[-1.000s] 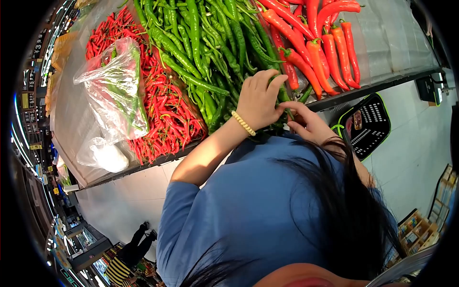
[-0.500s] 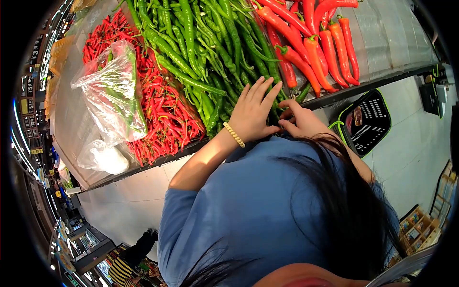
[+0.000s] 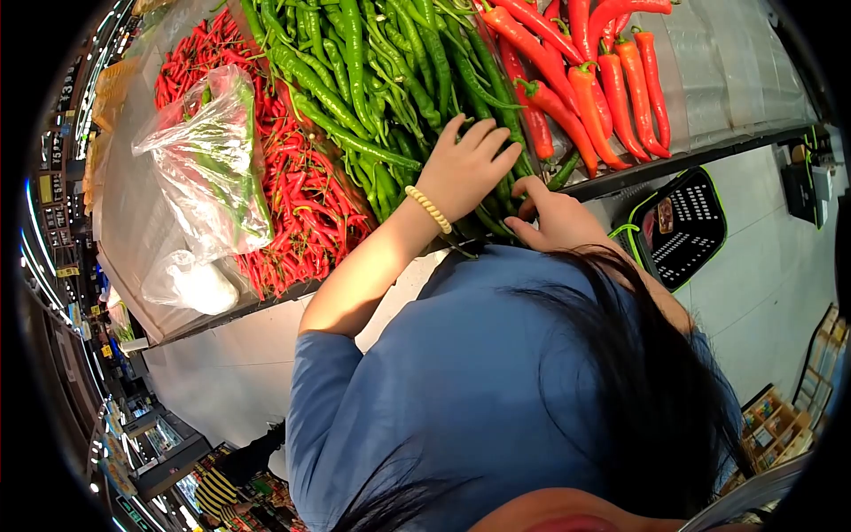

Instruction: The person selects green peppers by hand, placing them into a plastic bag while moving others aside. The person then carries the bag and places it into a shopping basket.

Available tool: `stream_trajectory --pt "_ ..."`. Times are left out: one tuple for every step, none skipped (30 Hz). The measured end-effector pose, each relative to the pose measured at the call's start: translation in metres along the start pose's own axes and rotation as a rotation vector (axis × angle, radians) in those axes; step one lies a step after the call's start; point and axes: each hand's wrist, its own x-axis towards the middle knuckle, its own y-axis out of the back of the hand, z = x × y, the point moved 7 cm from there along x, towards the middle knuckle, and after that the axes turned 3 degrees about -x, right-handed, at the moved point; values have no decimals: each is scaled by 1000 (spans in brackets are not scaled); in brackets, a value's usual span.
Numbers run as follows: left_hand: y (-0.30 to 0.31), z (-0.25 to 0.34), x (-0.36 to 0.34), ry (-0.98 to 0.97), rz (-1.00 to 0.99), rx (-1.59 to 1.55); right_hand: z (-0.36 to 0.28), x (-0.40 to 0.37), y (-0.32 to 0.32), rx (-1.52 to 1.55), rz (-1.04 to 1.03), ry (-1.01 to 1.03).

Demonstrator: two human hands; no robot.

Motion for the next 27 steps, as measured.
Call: stream_trajectory --pt "-3 6 4 -47 -7 59 0 -1 4 34 16 -12" --pt "-4 10 6 -94 -14 118 -2 -1 9 68 33 -24" --pt "0 11 7 -124 41 155 -4 -4 18 93 90 -65" --pt "-1 10 8 -159 32 147 -6 -6 28 53 213 18" --pt "1 7 7 -194 24 138 0 -7 34 116 253 3" --pt "4 6 6 -230 16 130 5 -8 41 179 294 -13" --pt "11 7 6 -262 53 123 9 -9 48 178 324 -48" --pt "17 8 7 -283 85 116 10 -9 54 164 329 -70" --pt "23 9 7 -305 116 109 12 -8 59 127 336 -68" --pt "29 10 7 -327 146 101 14 -7 62 91 343 -67" --pt "35 11 9 -334 177 97 15 -4 64 28 354 -45" --pt "42 13 10 -340 207 91 10 -1 65 -38 376 35" --pt "47 15 11 -347 238 85 3 2 65 -106 397 114" --pt "49 16 11 -345 249 88 -4 5 65 -176 416 193" --pt "51 17 11 -342 261 92 -4 10 61 -220 450 272" --pt "53 18 12 -340 274 97 -5 13 56 -303 471 275" --pt "50 18 11 -331 263 87 -8 15 51 -386 491 278" --pt "48 20 10 -347 256 79 -9 19 45 -469 510 281" --pt "45 21 9 -362 249 71 -7 23 37 -547 536 285" --pt "42 23 7 -377 241 62 -7 27 33 -596 527 259" --pt "39 24 5 -391 237 50 -7 30 29 -645 518 233" --pt "37 25 4 -396 239 51 -7 33 25 -693 509 205" --pt "36 26 2 -403 240 52 -6 36 24 -709 528 199" --pt "36 26 1 -410 243 53 -5 39 24 -700 530 189" --pt "36 26 -1 -422 249 58 -4 42 24 -692 532 178" --pt "36 27 -3 -435 262 59 -3 45 24 -684 533 165" --pt "37 27 -5 -449 278 61 -1 47 25 -662 542 141"
